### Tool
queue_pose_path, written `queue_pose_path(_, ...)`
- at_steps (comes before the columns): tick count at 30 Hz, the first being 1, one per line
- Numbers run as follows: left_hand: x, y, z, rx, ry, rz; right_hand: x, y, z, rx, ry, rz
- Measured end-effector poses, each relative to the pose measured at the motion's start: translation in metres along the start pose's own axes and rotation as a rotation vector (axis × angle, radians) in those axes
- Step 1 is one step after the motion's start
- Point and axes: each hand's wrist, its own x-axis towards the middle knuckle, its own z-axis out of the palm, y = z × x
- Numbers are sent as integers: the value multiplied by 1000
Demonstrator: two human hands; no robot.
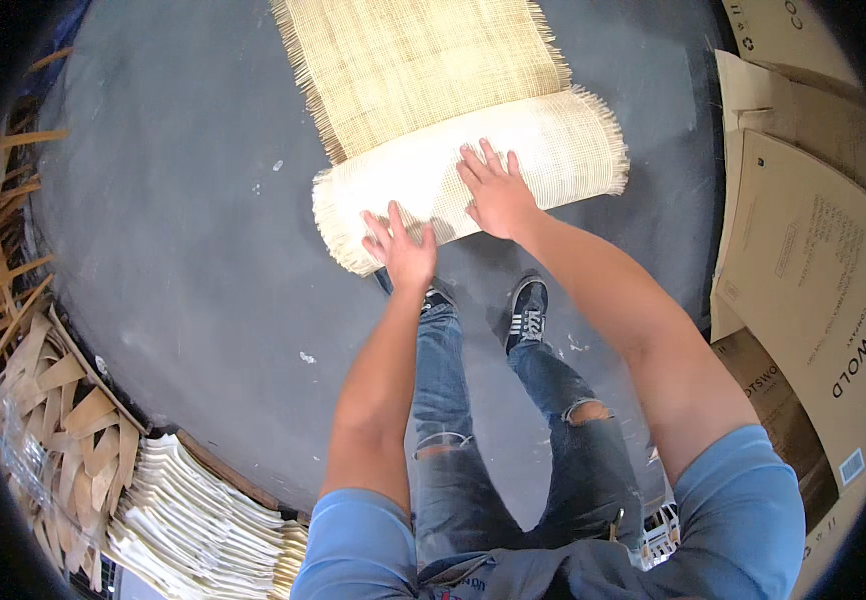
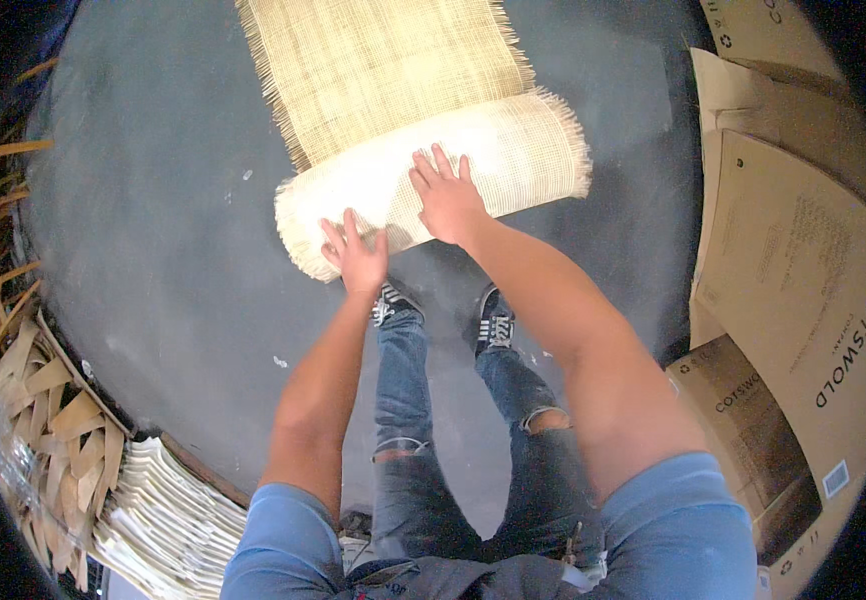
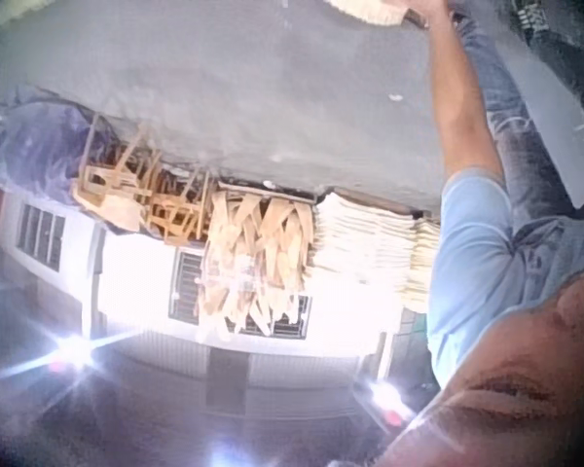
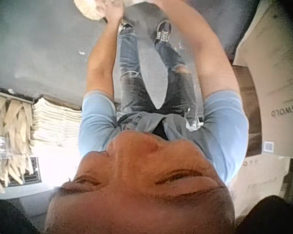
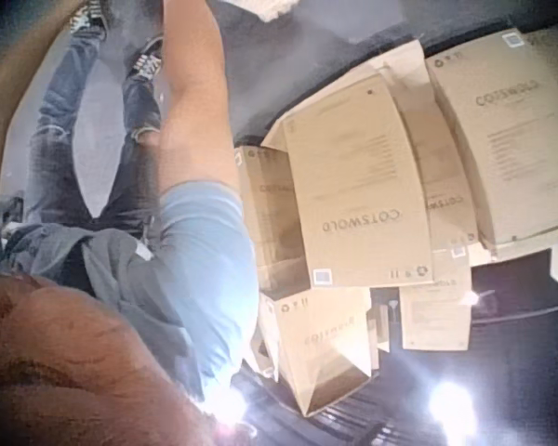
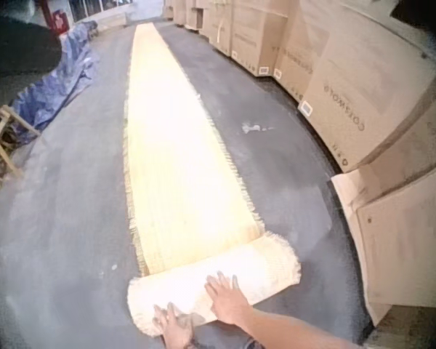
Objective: The person sits on the floor and rolls a long woven mat into a tight cylinder using both hands. They adjust the roll to keep it even, then stand and move the finished roll across the floor.
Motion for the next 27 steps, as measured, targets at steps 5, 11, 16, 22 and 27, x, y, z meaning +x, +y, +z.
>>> queue_pose_path(5, 86, 31, -52, 87, -162, 280, -22, -32, 20, 65, 7, 80)
queue_pose_path(11, 157, 38, -118, -54, -56, 411, 57, -33, -7, -38, 29, 163)
queue_pose_path(16, 133, 11, -114, 33, -64, 284, 148, -21, -70, -89, 3, 144)
queue_pose_path(22, 185, 47, -94, 104, -20, 98, 227, 14, -150, 33, -71, 116)
queue_pose_path(27, 261, 51, -126, 125, -20, 88, 203, -2, -157, -7, -123, -61)
